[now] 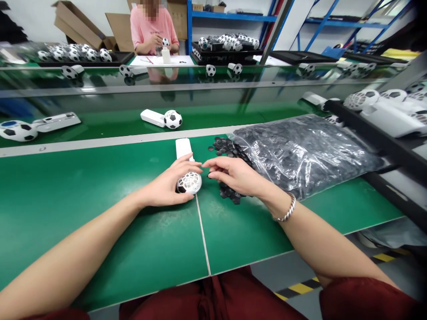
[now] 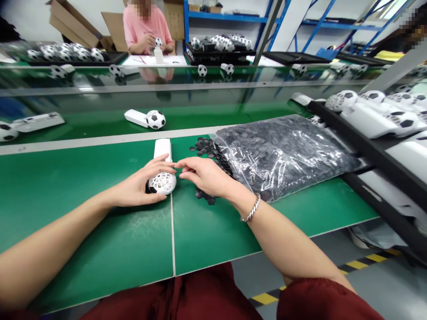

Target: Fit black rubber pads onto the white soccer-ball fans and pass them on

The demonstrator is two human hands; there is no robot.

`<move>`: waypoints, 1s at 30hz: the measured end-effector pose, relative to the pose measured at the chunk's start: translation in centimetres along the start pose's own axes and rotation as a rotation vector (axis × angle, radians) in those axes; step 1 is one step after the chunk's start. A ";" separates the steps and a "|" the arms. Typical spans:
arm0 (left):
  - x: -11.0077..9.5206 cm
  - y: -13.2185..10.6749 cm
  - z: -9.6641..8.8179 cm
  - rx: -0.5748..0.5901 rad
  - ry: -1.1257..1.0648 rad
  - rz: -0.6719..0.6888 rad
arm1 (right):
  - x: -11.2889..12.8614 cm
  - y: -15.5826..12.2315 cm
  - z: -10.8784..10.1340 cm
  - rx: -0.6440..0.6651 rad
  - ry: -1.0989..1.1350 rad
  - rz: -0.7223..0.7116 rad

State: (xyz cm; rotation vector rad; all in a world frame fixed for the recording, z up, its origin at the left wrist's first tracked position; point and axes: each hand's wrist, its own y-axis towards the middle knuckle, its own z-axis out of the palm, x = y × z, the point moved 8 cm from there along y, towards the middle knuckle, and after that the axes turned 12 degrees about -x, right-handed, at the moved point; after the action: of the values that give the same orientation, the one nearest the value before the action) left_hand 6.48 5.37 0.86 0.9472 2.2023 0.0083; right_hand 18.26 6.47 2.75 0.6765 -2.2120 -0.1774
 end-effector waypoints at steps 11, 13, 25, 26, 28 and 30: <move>0.4 -0.3 0.0 -0.101 0.118 -0.118 | 1.2 -0.1 0.5 0.005 0.061 -0.115; 0.6 -0.2 0.1 -0.129 0.106 -0.159 | 1.5 -0.3 1.1 0.037 0.109 -0.134; 0.4 -0.1 0.1 -0.183 0.052 -0.192 | 1.2 -0.4 2.2 -0.046 0.204 -0.105; 0.4 -0.1 0.2 -0.184 0.048 -0.195 | 1.1 -0.3 2.2 -0.050 0.214 -0.097; 0.5 -0.1 0.3 -0.189 0.038 -0.211 | 0.8 -0.2 2.2 -0.056 0.240 -0.073; 0.6 -0.1 0.3 -0.204 0.026 -0.230 | 0.4 -0.1 2.3 -0.059 0.257 -0.038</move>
State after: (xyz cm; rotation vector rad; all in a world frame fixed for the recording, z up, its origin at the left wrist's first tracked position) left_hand 6.32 5.60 0.21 0.5824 2.2723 0.1354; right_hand 16.40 6.00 1.43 0.6699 -1.9421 -0.1653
